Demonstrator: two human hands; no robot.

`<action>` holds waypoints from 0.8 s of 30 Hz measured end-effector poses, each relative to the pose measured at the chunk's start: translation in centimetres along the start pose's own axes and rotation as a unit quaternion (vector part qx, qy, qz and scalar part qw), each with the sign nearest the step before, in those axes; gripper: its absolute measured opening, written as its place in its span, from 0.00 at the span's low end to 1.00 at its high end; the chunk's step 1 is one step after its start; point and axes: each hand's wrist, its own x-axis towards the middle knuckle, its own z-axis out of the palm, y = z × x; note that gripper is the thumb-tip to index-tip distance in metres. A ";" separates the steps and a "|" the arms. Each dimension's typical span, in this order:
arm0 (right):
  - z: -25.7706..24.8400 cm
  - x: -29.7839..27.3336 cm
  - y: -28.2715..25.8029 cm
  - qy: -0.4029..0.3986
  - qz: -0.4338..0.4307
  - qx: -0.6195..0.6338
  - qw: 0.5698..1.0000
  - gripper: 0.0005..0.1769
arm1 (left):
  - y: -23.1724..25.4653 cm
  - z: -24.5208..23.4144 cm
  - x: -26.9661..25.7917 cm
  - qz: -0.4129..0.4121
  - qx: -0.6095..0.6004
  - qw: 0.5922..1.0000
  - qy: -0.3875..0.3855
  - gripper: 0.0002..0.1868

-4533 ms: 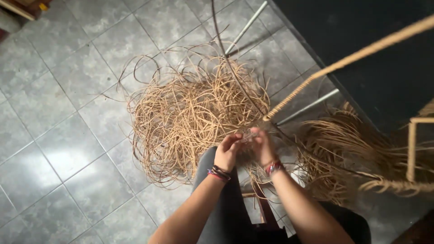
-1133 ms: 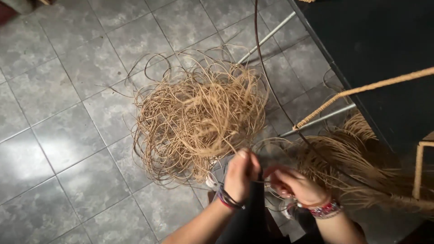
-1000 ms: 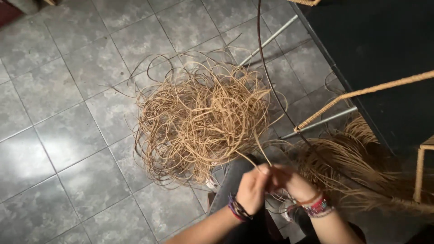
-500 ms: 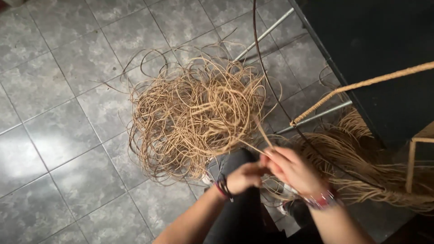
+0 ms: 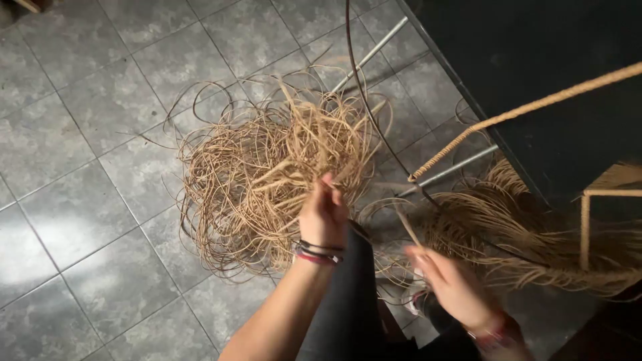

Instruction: Weaving natural fiber strands around a metal frame to construct furniture

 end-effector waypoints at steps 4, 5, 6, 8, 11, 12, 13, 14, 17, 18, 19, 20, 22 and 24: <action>4.7 3.6 -3.5 0.005 -0.169 0.130 0.977 0.19 | -3.2 -0.5 -5.9 0.150 0.598 0.785 -0.051 0.17; 5.2 4.1 -4.0 0.004 -0.170 0.131 0.977 0.19 | -3.8 -0.6 -5.3 0.151 0.599 0.785 -0.050 0.17; 5.7 4.6 -4.4 0.028 -0.143 0.133 0.980 0.18 | -4.4 -0.7 -4.7 0.069 0.410 0.909 0.008 0.11; 5.8 4.5 -3.9 0.052 -0.120 0.133 0.982 0.20 | -6.5 -6.2 0.1 -0.011 0.194 0.979 0.066 0.14; 4.1 1.1 -3.0 0.031 -0.107 0.093 0.989 0.18 | -8.4 -16.9 7.3 0.061 -0.107 0.972 -0.200 0.13; 2.7 -0.6 -3.9 0.010 -0.085 0.060 0.995 0.20 | -6.3 -16.1 8.7 -0.015 -0.129 0.990 -0.048 0.03; 1.3 -2.3 -4.9 -0.011 -0.062 0.028 0.998 0.23 | -4.3 -15.2 10.2 -0.093 -0.146 0.979 0.104 0.08; 1.0 -2.4 -4.0 -0.009 -0.063 0.027 0.998 0.23 | -2.9 -13.5 10.6 -0.093 -0.147 0.979 0.103 0.08; 1.1 -2.0 -1.8 -0.021 -0.005 0.008 1.000 0.23 | -0.8 -9.7 10.1 -0.026 -0.059 0.993 0.094 0.24; 1.8 -1.0 -1.4 -0.057 0.008 0.103 0.993 0.21 | -1.3 -8.8 9.4 0.059 0.246 0.952 0.170 0.19; 2.4 0.0 -1.0 -0.092 0.021 0.197 0.976 0.24 | -1.9 -7.8 8.6 0.137 0.525 0.809 0.228 0.22; 3.5 1.3 -1.6 -0.093 0.020 0.197 0.976 0.24 | -2.7 -5.1 6.0 0.139 0.525 0.808 0.229 0.22; 5.7 3.9 -2.8 -0.062 0.005 0.144 0.988 0.15 | -4.5 0.6 0.8 0.069 0.017 0.978 0.196 0.18; 7.5 6.0 -2.1 -0.005 -0.090 0.089 0.992 0.15 | -4.9 -2.4 1.3 0.044 0.019 0.980 0.191 0.17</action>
